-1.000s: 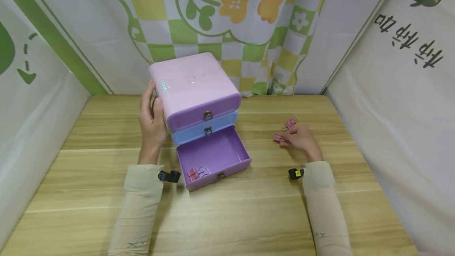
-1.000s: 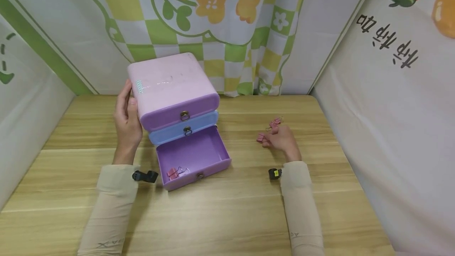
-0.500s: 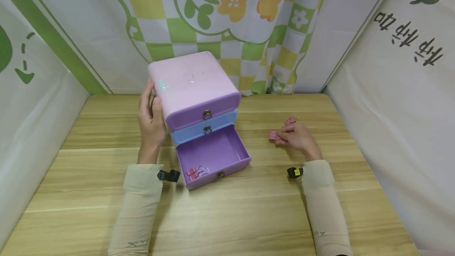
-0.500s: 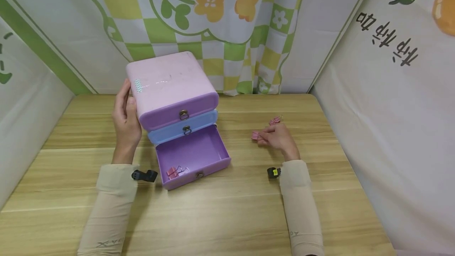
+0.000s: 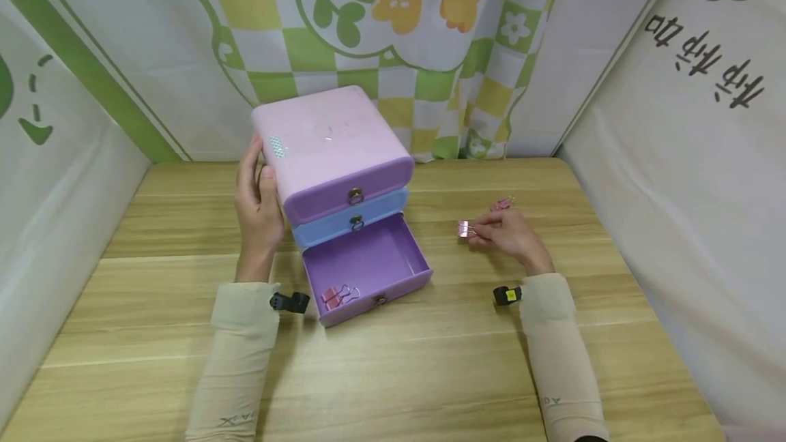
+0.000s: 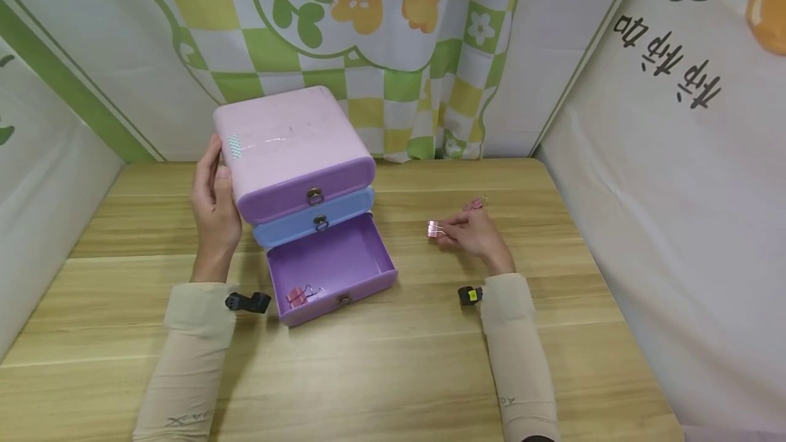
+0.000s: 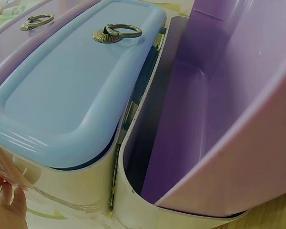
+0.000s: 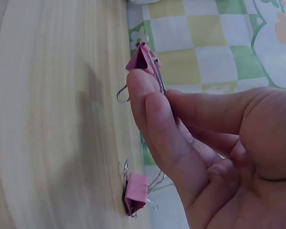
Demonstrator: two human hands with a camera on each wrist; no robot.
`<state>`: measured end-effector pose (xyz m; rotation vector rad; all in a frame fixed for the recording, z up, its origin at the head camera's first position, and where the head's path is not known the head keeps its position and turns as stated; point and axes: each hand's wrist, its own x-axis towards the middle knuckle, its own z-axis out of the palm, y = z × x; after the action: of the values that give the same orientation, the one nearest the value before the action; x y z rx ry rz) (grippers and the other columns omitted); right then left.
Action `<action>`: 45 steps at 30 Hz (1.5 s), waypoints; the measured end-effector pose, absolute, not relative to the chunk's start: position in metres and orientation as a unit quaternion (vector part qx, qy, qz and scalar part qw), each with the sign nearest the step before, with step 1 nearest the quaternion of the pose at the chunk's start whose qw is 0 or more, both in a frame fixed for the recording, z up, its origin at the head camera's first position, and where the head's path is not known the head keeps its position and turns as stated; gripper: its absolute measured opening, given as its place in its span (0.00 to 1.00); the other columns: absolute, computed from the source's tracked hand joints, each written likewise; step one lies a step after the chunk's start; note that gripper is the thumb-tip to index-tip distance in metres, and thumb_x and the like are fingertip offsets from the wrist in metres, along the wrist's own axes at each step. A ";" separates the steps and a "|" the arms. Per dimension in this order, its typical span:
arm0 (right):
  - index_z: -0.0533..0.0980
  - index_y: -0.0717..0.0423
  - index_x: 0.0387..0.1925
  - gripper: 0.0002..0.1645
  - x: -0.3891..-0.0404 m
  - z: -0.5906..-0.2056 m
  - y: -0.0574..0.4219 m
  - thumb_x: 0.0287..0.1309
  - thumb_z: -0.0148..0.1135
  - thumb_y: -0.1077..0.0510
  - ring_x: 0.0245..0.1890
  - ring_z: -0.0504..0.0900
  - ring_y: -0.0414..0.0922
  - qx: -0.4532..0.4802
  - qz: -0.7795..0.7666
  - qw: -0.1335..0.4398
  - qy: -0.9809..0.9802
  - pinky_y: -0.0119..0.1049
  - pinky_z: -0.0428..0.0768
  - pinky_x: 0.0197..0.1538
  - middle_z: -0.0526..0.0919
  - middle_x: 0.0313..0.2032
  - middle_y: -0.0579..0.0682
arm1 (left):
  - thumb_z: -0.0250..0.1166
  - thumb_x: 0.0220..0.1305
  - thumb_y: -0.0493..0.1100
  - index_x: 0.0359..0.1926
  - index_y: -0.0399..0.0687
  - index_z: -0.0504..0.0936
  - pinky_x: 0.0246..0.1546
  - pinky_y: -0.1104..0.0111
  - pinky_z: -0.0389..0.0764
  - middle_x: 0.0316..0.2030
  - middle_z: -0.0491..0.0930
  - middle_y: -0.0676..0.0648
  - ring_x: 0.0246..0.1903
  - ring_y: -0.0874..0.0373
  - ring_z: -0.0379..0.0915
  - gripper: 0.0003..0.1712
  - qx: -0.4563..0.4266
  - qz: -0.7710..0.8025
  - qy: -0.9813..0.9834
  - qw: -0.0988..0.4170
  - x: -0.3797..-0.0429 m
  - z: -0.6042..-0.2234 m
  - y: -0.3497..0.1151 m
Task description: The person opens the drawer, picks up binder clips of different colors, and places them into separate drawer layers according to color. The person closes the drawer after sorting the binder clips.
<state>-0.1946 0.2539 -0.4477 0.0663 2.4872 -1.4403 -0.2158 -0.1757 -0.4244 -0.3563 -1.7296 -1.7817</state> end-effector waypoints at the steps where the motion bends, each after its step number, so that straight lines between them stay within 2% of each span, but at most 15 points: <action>1: 0.81 0.70 0.59 0.19 -0.194 -0.447 0.253 0.75 0.59 0.61 0.42 0.93 0.45 0.018 -0.493 0.134 0.859 0.31 0.92 0.50 0.90 0.49 0.66 | 0.49 0.79 0.43 0.79 0.43 0.66 0.80 0.58 0.71 0.82 0.60 0.44 0.83 0.49 0.53 0.31 -0.139 -0.674 -0.654 0.314 -0.216 -0.425 -0.176; 5: 0.82 0.67 0.60 0.19 -0.193 -0.441 0.247 0.75 0.59 0.60 0.47 0.92 0.47 0.012 -0.498 0.145 0.855 0.38 0.91 0.57 0.89 0.53 0.65 | 0.49 0.78 0.44 0.78 0.45 0.67 0.80 0.59 0.71 0.81 0.61 0.45 0.83 0.50 0.53 0.31 -0.152 -0.670 -0.651 0.322 -0.217 -0.427 -0.177; 13: 0.80 0.69 0.62 0.21 -0.187 -0.429 0.228 0.74 0.61 0.62 0.46 0.92 0.44 -0.004 -0.536 0.167 0.828 0.46 0.88 0.62 0.87 0.55 0.65 | 0.49 0.79 0.45 0.78 0.47 0.68 0.81 0.58 0.69 0.81 0.61 0.46 0.83 0.51 0.53 0.31 -0.150 -0.668 -0.653 0.323 -0.217 -0.427 -0.177; 18: 0.81 0.71 0.59 0.19 -0.178 -0.419 0.212 0.72 0.61 0.65 0.42 0.92 0.40 -0.028 -0.564 0.168 0.808 0.47 0.89 0.60 0.89 0.52 0.66 | 0.49 0.78 0.44 0.78 0.46 0.68 0.81 0.58 0.70 0.81 0.61 0.45 0.83 0.51 0.53 0.31 -0.147 -0.670 -0.653 0.323 -0.218 -0.427 -0.176; 24: 0.81 0.74 0.57 0.17 -0.167 -0.411 0.188 0.71 0.60 0.68 0.41 0.91 0.41 -0.084 -0.578 0.173 0.793 0.38 0.93 0.52 0.87 0.53 0.69 | 0.49 0.78 0.44 0.78 0.45 0.68 0.80 0.58 0.70 0.81 0.61 0.45 0.83 0.51 0.53 0.31 -0.146 -0.671 -0.652 0.323 -0.217 -0.426 -0.176; 29: 0.81 0.74 0.56 0.17 -0.160 -0.408 0.169 0.72 0.58 0.68 0.42 0.92 0.46 -0.123 -0.572 0.185 0.790 0.49 0.91 0.57 0.88 0.51 0.69 | 0.49 0.78 0.44 0.78 0.44 0.68 0.80 0.57 0.70 0.82 0.61 0.45 0.83 0.51 0.52 0.31 -0.148 -0.670 -0.653 0.322 -0.217 -0.425 -0.175; 32: 0.84 0.70 0.54 0.15 -0.158 -0.408 0.158 0.72 0.60 0.67 0.42 0.92 0.50 -0.140 -0.549 0.184 0.803 0.53 0.91 0.56 0.90 0.48 0.65 | 0.49 0.78 0.44 0.78 0.44 0.67 0.81 0.57 0.69 0.82 0.61 0.45 0.83 0.50 0.53 0.31 -0.149 -0.667 -0.655 0.322 -0.217 -0.426 -0.176; 38: 0.86 0.64 0.52 0.14 -0.154 -0.413 0.139 0.72 0.62 0.63 0.45 0.91 0.62 -0.167 -0.503 0.189 0.827 0.49 0.93 0.49 0.92 0.42 0.57 | 0.49 0.78 0.43 0.78 0.44 0.68 0.81 0.58 0.69 0.82 0.61 0.45 0.83 0.51 0.53 0.31 -0.146 -0.668 -0.655 0.323 -0.216 -0.426 -0.177; 45: 0.87 0.65 0.50 0.12 -0.156 -0.421 0.114 0.71 0.62 0.65 0.41 0.92 0.57 -0.217 -0.477 0.184 0.832 0.39 0.93 0.40 0.92 0.39 0.58 | 0.49 0.78 0.44 0.78 0.46 0.68 0.82 0.58 0.67 0.81 0.61 0.45 0.83 0.52 0.53 0.31 -0.146 -0.665 -0.657 0.324 -0.217 -0.426 -0.176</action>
<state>-0.1560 0.1143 -0.4206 -0.6119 2.3456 -1.3436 -0.2165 -0.1760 -0.4258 -0.3822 -1.7239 -1.7441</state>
